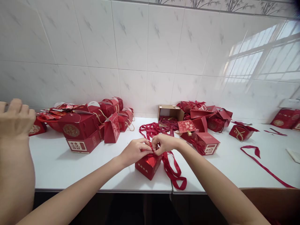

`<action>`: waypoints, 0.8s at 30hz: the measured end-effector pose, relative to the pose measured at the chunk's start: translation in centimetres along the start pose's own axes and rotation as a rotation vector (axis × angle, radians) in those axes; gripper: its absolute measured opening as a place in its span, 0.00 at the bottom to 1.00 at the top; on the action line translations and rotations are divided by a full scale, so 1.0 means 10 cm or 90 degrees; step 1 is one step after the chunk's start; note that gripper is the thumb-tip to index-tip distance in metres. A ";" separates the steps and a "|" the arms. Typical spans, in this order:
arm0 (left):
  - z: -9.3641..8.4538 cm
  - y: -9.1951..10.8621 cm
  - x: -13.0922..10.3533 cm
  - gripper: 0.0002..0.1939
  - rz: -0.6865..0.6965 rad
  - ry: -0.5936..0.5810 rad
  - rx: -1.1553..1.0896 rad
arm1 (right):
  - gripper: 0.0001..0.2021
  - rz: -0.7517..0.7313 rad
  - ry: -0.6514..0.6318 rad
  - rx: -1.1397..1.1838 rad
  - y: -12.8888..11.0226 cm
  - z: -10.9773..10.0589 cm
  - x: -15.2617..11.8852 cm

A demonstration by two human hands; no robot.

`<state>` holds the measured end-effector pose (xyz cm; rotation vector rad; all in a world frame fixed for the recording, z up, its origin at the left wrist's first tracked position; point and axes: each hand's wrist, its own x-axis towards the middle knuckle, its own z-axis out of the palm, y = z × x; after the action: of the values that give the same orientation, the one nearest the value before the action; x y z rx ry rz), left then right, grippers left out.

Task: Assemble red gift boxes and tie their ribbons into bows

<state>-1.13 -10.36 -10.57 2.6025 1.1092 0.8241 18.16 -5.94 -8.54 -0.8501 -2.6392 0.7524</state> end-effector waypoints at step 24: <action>-0.23 -0.15 -0.13 0.16 -0.029 -0.066 -0.038 | 0.06 0.154 0.308 -0.186 0.00 0.38 -0.38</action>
<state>-4.03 -10.32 -9.81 2.5293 1.0941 0.6927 19.67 -9.70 -12.03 -1.2618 -2.2574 0.1691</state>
